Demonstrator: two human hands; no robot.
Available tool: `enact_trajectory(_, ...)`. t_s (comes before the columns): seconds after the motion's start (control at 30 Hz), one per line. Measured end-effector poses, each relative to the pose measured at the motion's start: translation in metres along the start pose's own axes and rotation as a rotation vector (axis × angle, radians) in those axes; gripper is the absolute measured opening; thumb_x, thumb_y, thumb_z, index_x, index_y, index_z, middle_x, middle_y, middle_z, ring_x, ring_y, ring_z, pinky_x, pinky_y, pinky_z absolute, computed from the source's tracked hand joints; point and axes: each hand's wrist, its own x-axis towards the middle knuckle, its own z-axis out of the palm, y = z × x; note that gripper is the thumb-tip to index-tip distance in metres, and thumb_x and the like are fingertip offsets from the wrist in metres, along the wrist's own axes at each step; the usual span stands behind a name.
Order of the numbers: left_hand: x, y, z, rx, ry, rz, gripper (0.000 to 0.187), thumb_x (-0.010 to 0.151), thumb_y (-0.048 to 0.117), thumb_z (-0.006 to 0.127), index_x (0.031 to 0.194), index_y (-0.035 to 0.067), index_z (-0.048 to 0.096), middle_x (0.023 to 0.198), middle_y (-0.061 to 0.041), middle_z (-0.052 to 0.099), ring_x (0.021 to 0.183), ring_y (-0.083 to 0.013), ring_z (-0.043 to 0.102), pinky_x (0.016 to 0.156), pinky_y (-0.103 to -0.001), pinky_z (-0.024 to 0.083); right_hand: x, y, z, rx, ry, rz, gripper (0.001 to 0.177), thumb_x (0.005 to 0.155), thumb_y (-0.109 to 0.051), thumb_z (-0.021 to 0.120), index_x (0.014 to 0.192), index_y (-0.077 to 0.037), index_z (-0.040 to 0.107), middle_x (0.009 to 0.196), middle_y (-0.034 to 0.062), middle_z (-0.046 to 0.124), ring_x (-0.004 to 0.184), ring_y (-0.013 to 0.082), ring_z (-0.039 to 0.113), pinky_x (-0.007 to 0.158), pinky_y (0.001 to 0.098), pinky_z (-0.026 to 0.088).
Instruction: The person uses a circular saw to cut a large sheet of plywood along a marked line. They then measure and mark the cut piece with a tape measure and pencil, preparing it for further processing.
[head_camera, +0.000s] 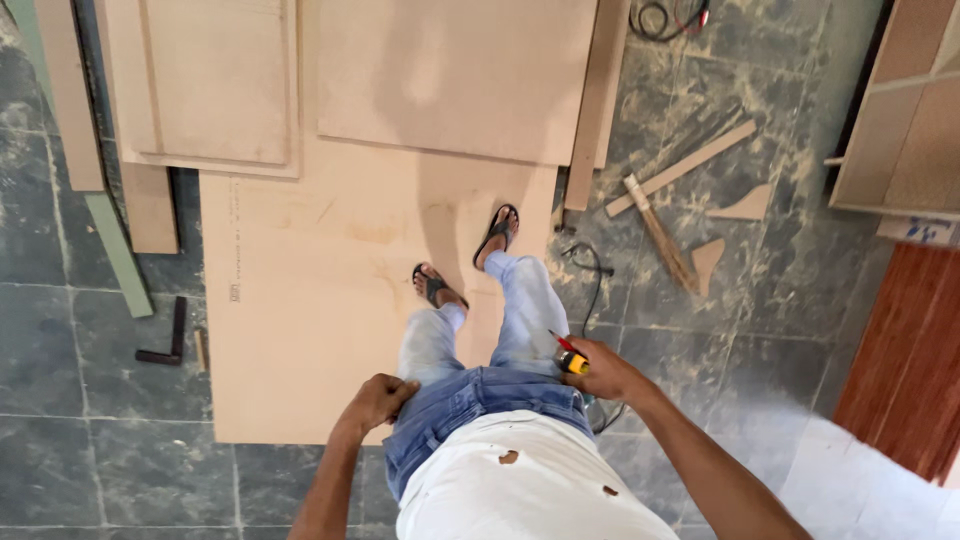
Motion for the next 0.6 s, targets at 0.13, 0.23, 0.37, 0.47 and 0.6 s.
enact_trajectory(0.13, -0.006, 0.026, 0.003, 0.093, 0.197, 0.043, 0.055, 0.090, 0.049, 0.069, 0.061, 0.002, 0.068, 0.054, -0.009, 0.065, 0.054, -0.0190, 0.062, 0.060, -0.038, 0.050, 0.026, -0.021, -0.046, -0.077, -0.102, -0.107, 0.040, 0.069, -0.016, 0.080, 0.103, -0.001, 0.064, 0.087, 0.0162, 0.071, 0.077, 0.0278, 0.068, 0.070, 0.0392, 0.053)
enact_trajectory(0.23, -0.034, 0.043, 0.008, 0.029, 0.278, -0.007, 0.050, 0.092, 0.044, 0.068, 0.063, 0.002, 0.067, 0.054, -0.010, 0.061, 0.054, -0.0200, 0.057, 0.058, -0.038, 0.047, 0.038, -0.026, -0.070, -0.184, -0.191, -0.035, 0.038, 0.070, -0.018, 0.078, 0.099, 0.001, 0.064, 0.084, 0.0191, 0.070, 0.075, 0.0294, 0.067, 0.069, 0.0400, 0.053)
enact_trajectory(0.37, -0.061, 0.049, 0.012, -0.588, 0.010, 0.068, 0.041, 0.096, 0.034, 0.068, 0.067, 0.005, 0.067, 0.056, 0.000, 0.055, 0.054, -0.0137, 0.047, 0.052, -0.033, 0.039, 0.061, -0.022, -0.087, -0.225, -0.224, -0.126, 0.041, 0.068, -0.021, 0.081, 0.099, 0.000, 0.064, 0.087, 0.0184, 0.069, 0.077, 0.0287, 0.067, 0.070, 0.0400, 0.053)
enact_trajectory(0.47, -0.039, 0.045, -0.001, -0.585, 0.099, 0.043, 0.030, 0.092, 0.029, 0.064, 0.073, 0.010, 0.076, 0.061, 0.002, 0.066, 0.056, -0.0108, 0.054, 0.053, -0.029, 0.044, 0.093, -0.020, -0.088, -0.306, -0.245, -0.129, 0.044, 0.068, -0.025, 0.083, 0.101, -0.002, 0.065, 0.087, 0.0158, 0.069, 0.078, 0.0263, 0.066, 0.071, 0.0396, 0.053)
enact_trajectory(0.6, 0.044, 0.042, -0.081, -0.687, 0.197, 0.439, 0.016, 0.083, 0.001, 0.061, 0.067, -0.001, 0.064, 0.065, -0.004, 0.065, 0.059, -0.0120, 0.060, 0.061, -0.029, 0.057, 0.161, -0.041, -0.077, -0.148, -0.084, 0.045, 0.051, 0.076, -0.037, 0.085, 0.107, -0.002, 0.064, 0.088, 0.0113, 0.068, 0.081, 0.0240, 0.064, 0.073, 0.0394, 0.053)
